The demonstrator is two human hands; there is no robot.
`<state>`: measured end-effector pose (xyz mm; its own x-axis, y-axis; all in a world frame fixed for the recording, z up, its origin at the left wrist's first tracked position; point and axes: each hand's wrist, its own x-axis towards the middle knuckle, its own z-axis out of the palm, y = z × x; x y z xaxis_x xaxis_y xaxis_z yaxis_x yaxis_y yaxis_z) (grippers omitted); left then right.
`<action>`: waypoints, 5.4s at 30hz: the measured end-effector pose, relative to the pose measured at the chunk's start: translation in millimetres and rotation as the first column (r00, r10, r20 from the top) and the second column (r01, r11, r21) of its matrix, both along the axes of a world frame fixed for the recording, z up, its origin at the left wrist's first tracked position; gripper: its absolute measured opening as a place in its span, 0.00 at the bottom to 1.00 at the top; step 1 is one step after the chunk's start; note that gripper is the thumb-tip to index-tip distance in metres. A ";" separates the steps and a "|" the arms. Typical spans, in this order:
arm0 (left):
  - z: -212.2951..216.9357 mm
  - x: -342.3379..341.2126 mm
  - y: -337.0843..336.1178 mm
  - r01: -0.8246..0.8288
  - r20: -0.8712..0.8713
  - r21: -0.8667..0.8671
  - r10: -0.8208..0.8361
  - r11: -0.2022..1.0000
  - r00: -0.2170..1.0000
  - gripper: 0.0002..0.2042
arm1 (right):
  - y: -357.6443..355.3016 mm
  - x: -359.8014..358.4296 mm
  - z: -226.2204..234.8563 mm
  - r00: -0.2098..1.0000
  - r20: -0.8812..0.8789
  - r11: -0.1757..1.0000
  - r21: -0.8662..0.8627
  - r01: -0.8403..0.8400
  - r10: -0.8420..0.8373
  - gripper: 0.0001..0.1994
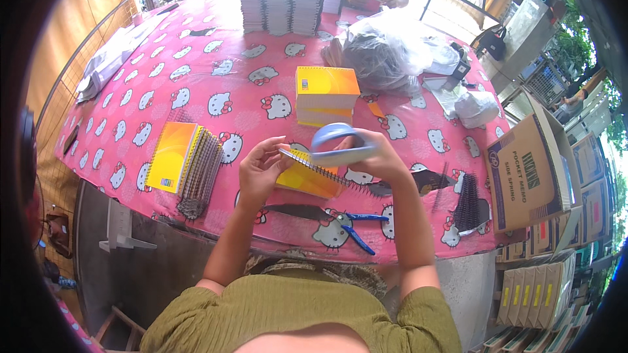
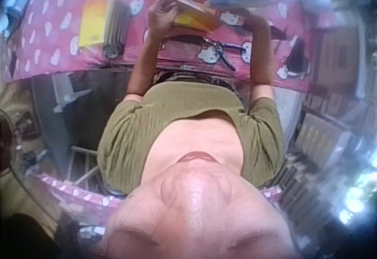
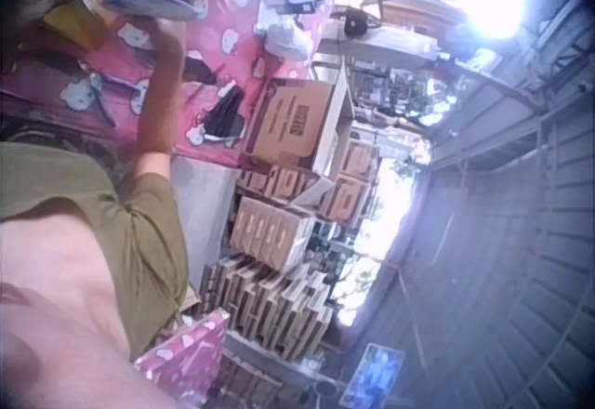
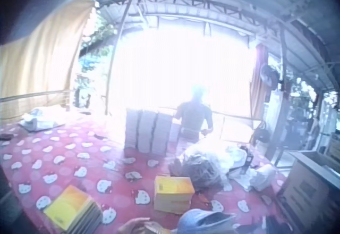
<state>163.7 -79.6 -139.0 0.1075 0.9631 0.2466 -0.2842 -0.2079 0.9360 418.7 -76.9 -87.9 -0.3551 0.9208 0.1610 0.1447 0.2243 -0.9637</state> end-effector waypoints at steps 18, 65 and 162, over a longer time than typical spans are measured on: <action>-2.4 -4.9 -0.5 0.146 0.161 -0.118 -0.126 0.982 0.979 0.13 | -100.5 84.6 -18.7 0.105 0.782 0.624 0.401 0.671 -0.615 0.22; 20.0 2.6 -55.9 0.026 -0.302 0.688 0.253 0.726 0.919 0.12 | -130.9 -55.9 -27.4 0.837 -0.512 0.743 -0.634 -0.215 -0.195 0.17; 18.5 34.9 -13.9 0.101 -0.617 0.569 0.342 0.816 0.709 0.11 | -80.6 -33.8 -5.0 0.727 0.472 0.848 0.442 0.294 -0.498 0.13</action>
